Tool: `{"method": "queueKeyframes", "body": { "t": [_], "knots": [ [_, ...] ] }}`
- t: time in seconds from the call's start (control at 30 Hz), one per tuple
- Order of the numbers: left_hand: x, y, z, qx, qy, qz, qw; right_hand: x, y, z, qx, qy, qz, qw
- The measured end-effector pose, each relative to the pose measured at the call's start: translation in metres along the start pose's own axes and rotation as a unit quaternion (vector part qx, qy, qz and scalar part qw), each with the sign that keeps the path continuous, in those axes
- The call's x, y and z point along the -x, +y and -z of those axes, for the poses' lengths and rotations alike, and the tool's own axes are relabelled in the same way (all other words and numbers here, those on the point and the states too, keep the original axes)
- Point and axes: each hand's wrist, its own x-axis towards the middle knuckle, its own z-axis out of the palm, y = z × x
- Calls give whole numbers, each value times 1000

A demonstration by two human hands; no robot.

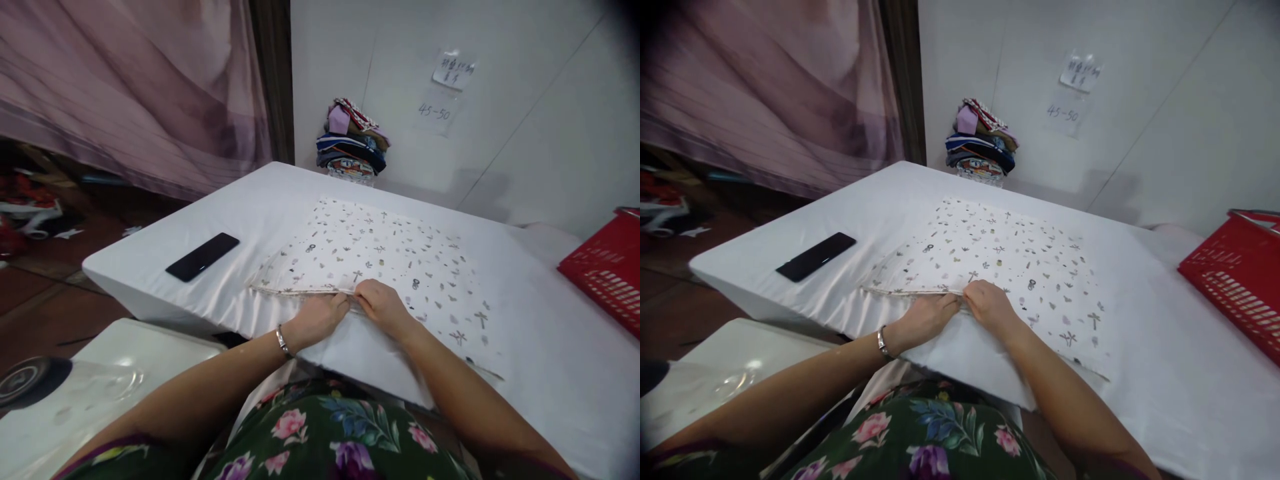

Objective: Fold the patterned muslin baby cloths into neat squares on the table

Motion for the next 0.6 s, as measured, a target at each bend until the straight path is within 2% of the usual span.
{"method": "queueKeyframes", "body": {
  "t": [0.17, 0.23, 0.4, 0.6],
  "knots": [
    [8, 1, -5, -7, 15, 5, 1000, 6, -6, -2, -2, -56, 33, 998],
    [9, 2, -5, -2, 22, 8, 1000, 9, -6, -2, 5, -51, 43, 998],
    [9, 5, -2, -2, 33, 24, 999, 13, -3, -4, 72, 11, 50, 996],
    [9, 7, 0, -6, 36, 52, 998, 15, -4, -5, 52, -23, 109, 992]
  ]
}}
